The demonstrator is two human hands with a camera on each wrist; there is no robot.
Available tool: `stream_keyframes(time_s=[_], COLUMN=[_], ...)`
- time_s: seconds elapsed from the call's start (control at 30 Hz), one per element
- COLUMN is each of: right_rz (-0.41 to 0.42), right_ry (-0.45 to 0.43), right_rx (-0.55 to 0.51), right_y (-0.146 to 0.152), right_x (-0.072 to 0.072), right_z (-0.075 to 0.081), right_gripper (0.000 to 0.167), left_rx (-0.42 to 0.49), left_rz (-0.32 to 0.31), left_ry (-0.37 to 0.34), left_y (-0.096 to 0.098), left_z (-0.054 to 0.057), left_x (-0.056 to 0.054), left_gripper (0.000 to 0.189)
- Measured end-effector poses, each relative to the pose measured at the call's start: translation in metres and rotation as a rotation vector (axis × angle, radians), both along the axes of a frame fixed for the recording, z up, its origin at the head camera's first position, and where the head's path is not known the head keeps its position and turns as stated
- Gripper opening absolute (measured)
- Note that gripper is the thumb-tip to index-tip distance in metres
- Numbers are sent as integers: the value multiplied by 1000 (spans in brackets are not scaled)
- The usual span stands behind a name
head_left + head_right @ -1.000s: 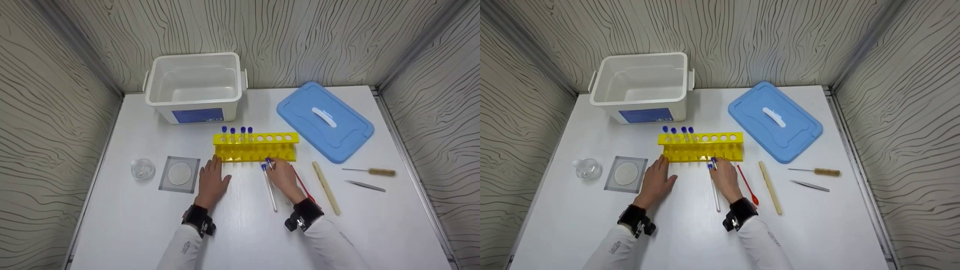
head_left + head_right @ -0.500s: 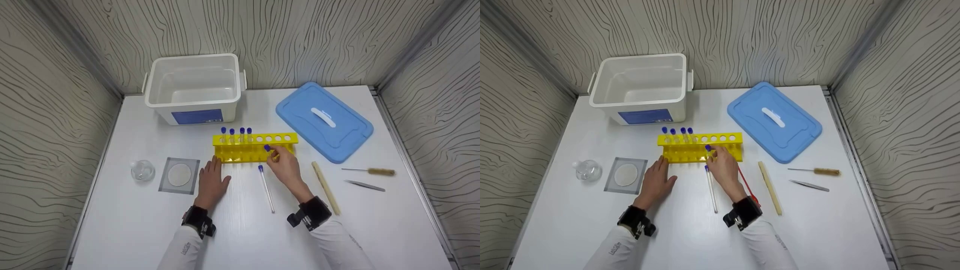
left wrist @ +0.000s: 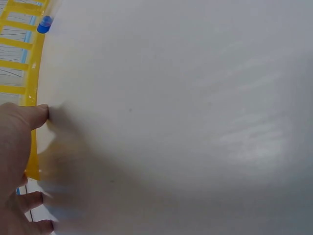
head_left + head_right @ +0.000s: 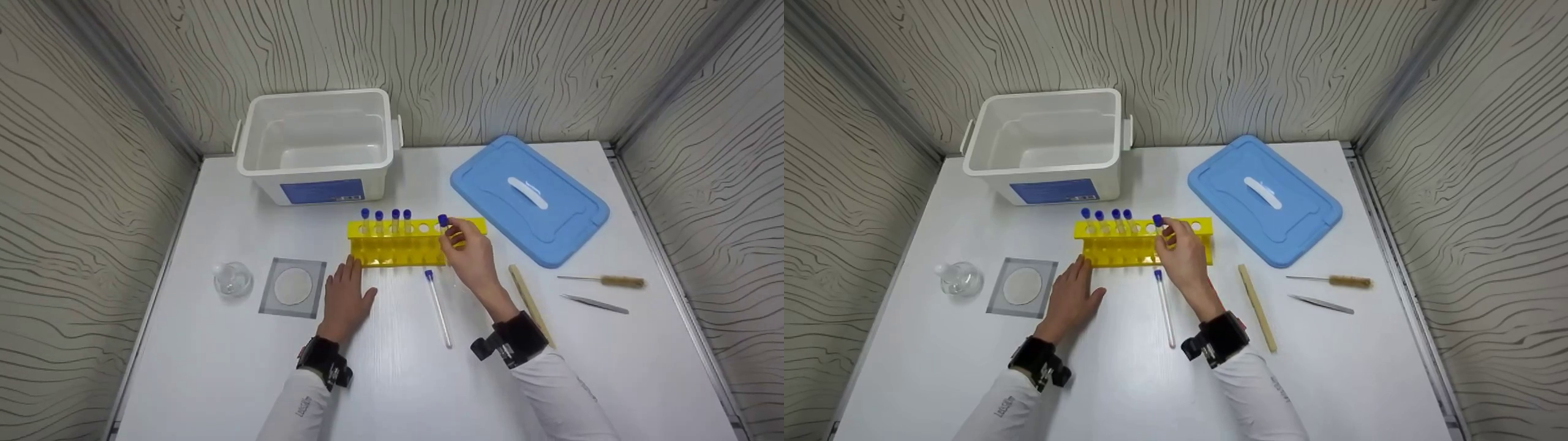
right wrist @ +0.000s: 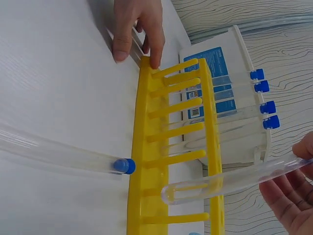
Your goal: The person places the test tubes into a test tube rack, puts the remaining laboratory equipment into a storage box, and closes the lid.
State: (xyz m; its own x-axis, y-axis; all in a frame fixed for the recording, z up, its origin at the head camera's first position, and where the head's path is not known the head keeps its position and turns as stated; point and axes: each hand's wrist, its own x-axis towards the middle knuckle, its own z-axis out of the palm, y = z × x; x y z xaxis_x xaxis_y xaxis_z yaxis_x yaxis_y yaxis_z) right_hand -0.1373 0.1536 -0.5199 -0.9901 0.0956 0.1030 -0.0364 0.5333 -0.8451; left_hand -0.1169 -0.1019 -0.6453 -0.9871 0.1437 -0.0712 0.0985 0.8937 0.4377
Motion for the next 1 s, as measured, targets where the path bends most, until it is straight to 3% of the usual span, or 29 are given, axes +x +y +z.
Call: stream_keyframes(time_s=[0.2,0.47,1.0], right_rz=[4,19,32], right_ry=[104,243,242], right_rx=[-123,-166,-170], right_y=[-1,-5,-14], right_x=[-3,-8,-20], right_z=[14,23,14], right_gripper=[38,32,30], left_rx=[2,3,-2], left_rz=[3,-4,-5], left_ry=[1,15,7], left_y=[0,0,0], left_z=[0,-1,0], left_x=[0,0,1], left_gripper=[76,76,77])
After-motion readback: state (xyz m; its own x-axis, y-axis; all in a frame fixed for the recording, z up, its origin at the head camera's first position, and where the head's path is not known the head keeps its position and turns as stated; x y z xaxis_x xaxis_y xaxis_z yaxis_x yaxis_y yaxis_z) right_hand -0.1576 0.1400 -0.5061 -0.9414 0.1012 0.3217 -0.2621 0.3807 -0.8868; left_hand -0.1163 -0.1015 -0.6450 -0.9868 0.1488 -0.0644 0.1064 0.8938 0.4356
